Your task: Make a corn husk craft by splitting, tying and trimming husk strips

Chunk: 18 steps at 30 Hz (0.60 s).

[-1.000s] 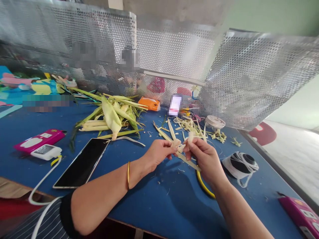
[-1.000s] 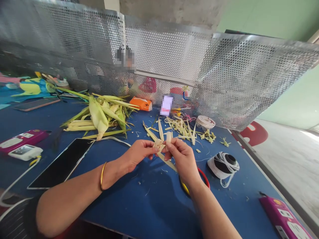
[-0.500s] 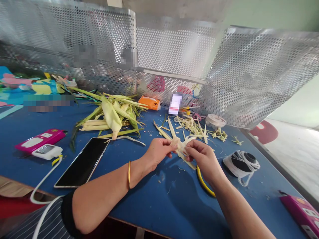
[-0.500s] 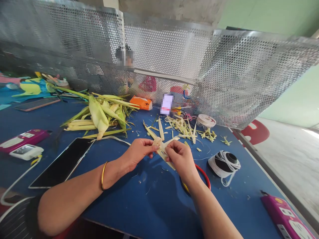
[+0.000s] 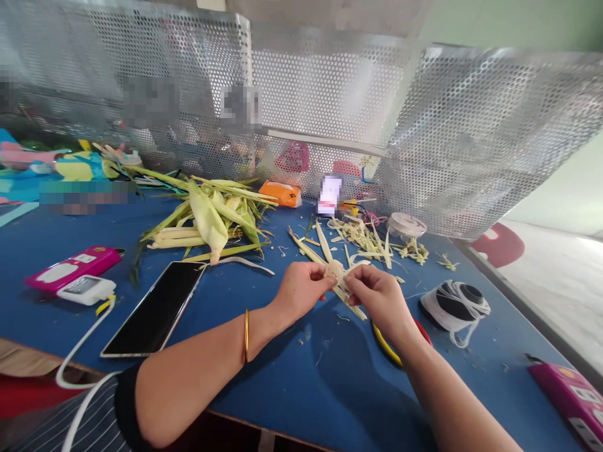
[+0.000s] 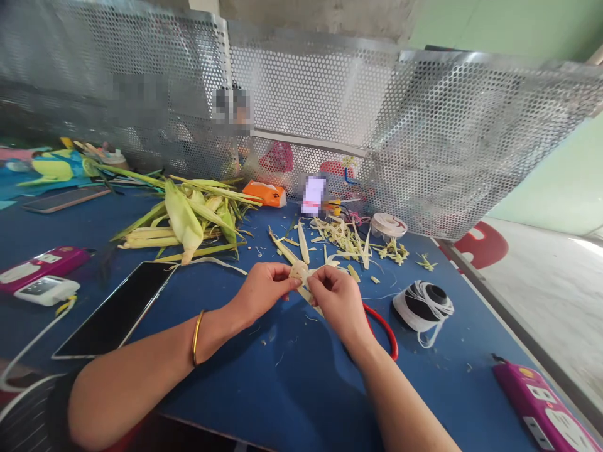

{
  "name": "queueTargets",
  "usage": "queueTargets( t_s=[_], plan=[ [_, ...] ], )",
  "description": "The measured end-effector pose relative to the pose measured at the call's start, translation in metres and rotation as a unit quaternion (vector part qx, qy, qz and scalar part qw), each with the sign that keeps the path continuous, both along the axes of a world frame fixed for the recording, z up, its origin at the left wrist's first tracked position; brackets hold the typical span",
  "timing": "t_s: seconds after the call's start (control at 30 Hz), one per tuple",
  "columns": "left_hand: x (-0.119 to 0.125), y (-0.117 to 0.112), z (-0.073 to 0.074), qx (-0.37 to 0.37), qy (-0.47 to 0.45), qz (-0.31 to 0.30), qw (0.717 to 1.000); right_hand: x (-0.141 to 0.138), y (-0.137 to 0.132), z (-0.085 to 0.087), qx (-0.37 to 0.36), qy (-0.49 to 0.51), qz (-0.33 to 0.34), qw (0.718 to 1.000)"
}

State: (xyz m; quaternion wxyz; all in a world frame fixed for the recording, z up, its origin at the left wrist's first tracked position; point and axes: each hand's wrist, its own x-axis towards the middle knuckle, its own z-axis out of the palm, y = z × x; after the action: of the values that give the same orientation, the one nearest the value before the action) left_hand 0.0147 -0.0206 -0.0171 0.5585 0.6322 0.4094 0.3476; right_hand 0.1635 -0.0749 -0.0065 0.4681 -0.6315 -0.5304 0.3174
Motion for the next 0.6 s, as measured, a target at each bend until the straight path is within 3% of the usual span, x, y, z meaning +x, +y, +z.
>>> queueTargets(
  t_s=[0.1,0.3,0.5,0.6],
  plan=[
    [-0.0007,-0.0002,-0.0017,0.049,0.031,0.002,0.998,-0.0009,0.0001,-0.0025,0.001,-0.007,-0.007,1.0],
    [-0.0008,-0.0008,-0.0048,0.059,0.053,-0.015,0.997,-0.0032,0.0001,-0.005,0.005,0.001,-0.014,1.0],
    [-0.0028,-0.003,-0.0014,0.14,0.117,-0.044,0.982,-0.0054,-0.0004,-0.0004,0.047,0.129,0.003,0.991],
    [-0.0043,-0.0036,0.0022,0.168,0.138,-0.061,0.974,-0.0011,0.0,0.0015,0.008,0.084,0.032,0.996]
  ],
)
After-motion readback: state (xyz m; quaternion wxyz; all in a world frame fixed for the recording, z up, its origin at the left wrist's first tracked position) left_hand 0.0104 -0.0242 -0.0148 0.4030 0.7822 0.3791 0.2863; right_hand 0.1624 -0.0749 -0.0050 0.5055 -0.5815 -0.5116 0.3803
